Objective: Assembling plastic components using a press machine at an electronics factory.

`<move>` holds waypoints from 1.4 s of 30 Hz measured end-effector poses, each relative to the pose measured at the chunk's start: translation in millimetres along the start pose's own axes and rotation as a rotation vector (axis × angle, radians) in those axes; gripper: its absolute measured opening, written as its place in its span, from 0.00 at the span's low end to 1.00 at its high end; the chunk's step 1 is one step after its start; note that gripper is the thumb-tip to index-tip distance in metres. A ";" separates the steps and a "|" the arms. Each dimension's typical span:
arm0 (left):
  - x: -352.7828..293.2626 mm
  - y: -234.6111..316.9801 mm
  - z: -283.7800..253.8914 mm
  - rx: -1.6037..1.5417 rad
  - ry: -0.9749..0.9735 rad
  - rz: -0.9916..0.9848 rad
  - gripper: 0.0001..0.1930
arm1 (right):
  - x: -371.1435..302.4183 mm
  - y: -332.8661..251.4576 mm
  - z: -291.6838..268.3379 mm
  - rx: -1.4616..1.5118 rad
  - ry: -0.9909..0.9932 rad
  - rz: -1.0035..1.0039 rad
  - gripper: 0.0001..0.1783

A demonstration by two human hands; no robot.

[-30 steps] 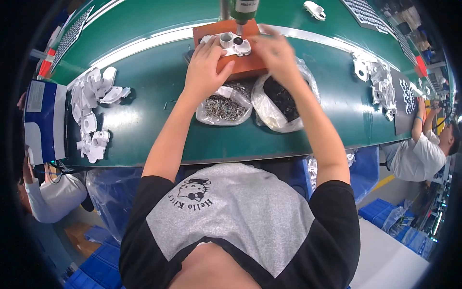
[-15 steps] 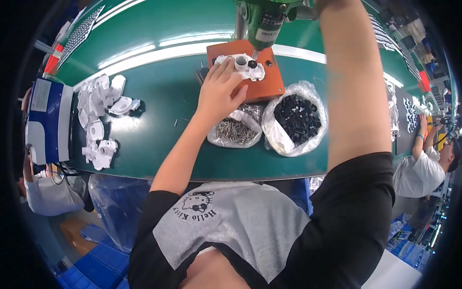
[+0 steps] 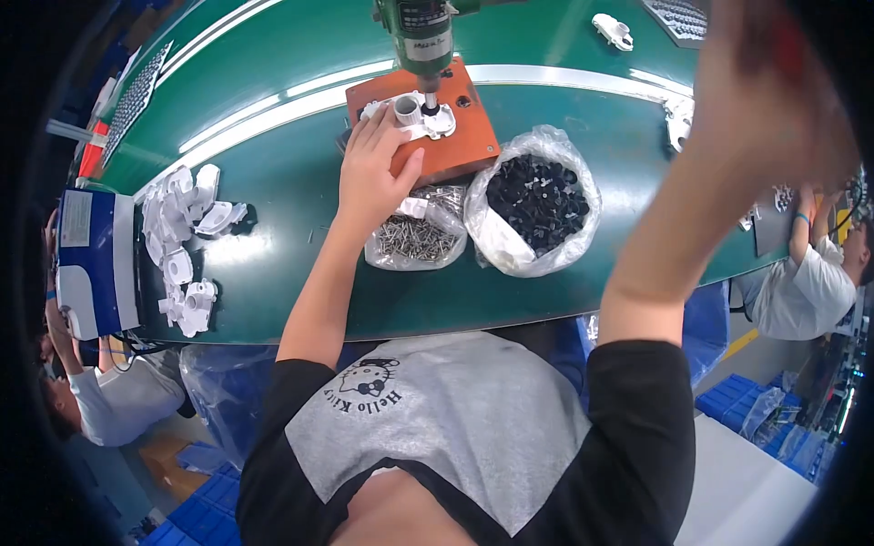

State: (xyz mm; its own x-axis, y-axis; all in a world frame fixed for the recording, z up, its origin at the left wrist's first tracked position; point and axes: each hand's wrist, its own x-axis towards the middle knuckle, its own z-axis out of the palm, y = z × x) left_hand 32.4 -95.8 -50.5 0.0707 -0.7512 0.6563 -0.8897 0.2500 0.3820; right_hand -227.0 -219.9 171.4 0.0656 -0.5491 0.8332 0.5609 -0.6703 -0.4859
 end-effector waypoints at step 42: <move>36.8 -98.0 -51.7 -0.844 0.238 -0.618 0.11 | -153.6 113.4 -164.6 -1.722 -0.245 0.446 0.28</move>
State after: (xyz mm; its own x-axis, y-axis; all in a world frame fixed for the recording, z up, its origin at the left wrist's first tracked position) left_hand 145.5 -116.4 -30.2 0.5694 -0.7764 0.2702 -0.0765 0.2772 0.9578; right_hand -309.3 -293.7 -55.2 0.1541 -0.8438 0.5141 -0.9233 -0.3083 -0.2292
